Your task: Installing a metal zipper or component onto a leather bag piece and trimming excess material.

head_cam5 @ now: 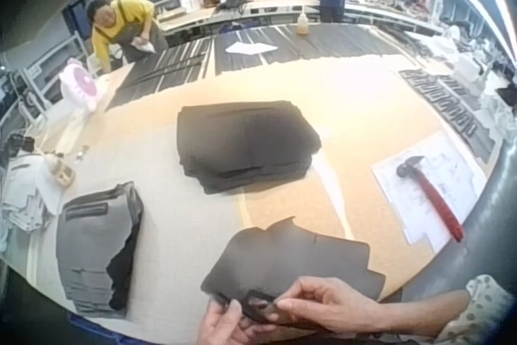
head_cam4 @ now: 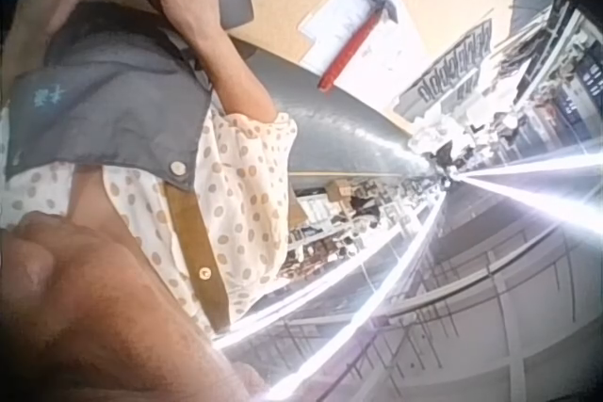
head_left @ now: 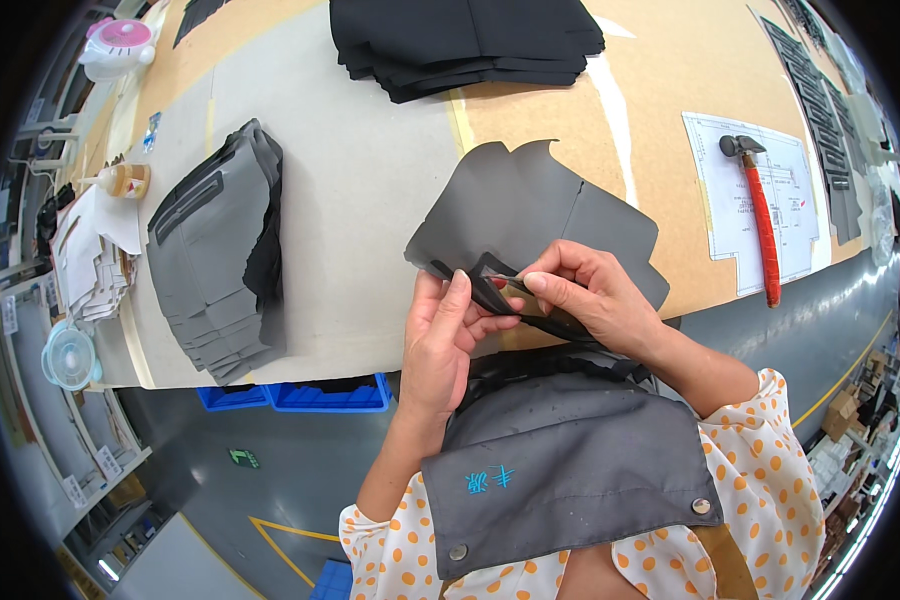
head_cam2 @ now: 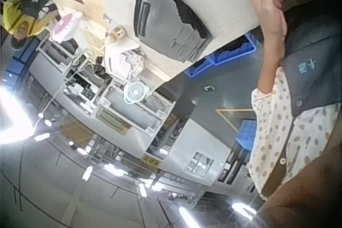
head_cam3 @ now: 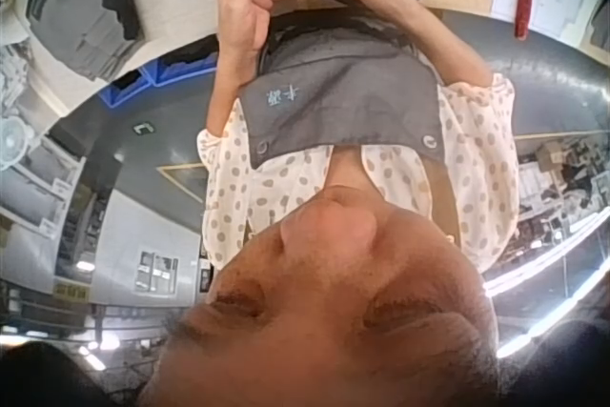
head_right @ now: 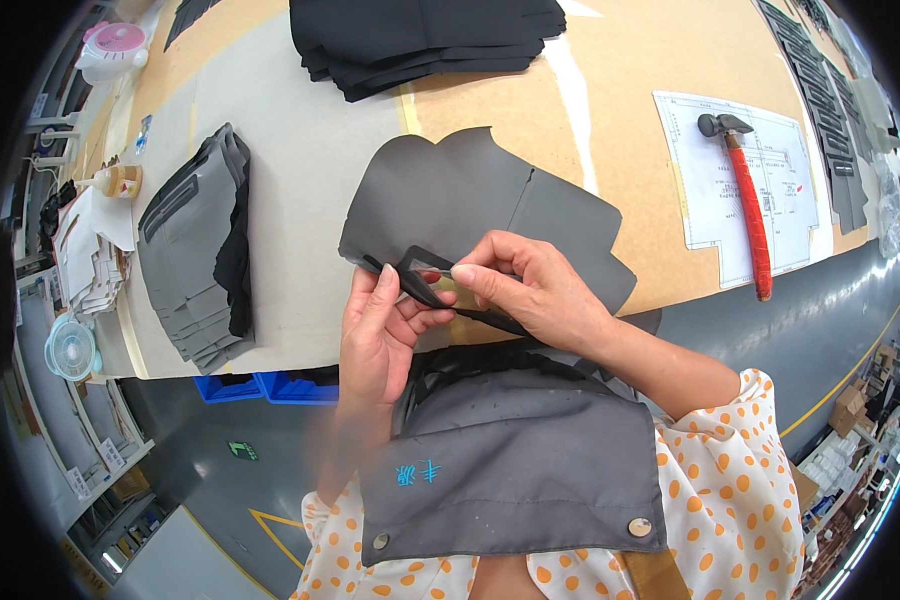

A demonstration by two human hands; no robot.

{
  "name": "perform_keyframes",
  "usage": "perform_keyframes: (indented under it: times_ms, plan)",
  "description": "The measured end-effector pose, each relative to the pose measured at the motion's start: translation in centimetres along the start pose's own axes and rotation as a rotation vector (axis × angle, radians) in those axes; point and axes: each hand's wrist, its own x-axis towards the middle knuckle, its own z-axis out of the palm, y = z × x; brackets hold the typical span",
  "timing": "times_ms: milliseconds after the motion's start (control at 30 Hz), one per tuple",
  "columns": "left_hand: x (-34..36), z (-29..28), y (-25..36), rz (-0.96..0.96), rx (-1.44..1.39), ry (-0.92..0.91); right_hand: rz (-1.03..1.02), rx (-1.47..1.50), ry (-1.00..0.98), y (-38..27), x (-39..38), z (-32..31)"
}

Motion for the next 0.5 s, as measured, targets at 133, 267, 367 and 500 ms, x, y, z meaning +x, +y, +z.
perform_keyframes:
  times_ms: [133,267,367,500]
  plan:
    - [0.00,0.04,-0.02,0.000,-0.003,0.000,0.001,0.023,0.001,0.17,0.05,0.02]
    - [-0.01,-0.03,-0.11,-0.004,-0.010,-0.003,-0.003,0.029,-0.004,0.36,0.02,-0.04]
    - [0.02,-0.12,-0.12,-0.011,0.005,-0.026,0.001,0.040,-0.004,0.37,0.02,-0.04]
    - [0.08,-0.05,-0.11,-0.012,0.004,-0.018,0.010,0.067,-0.004,0.25,0.03,0.04]
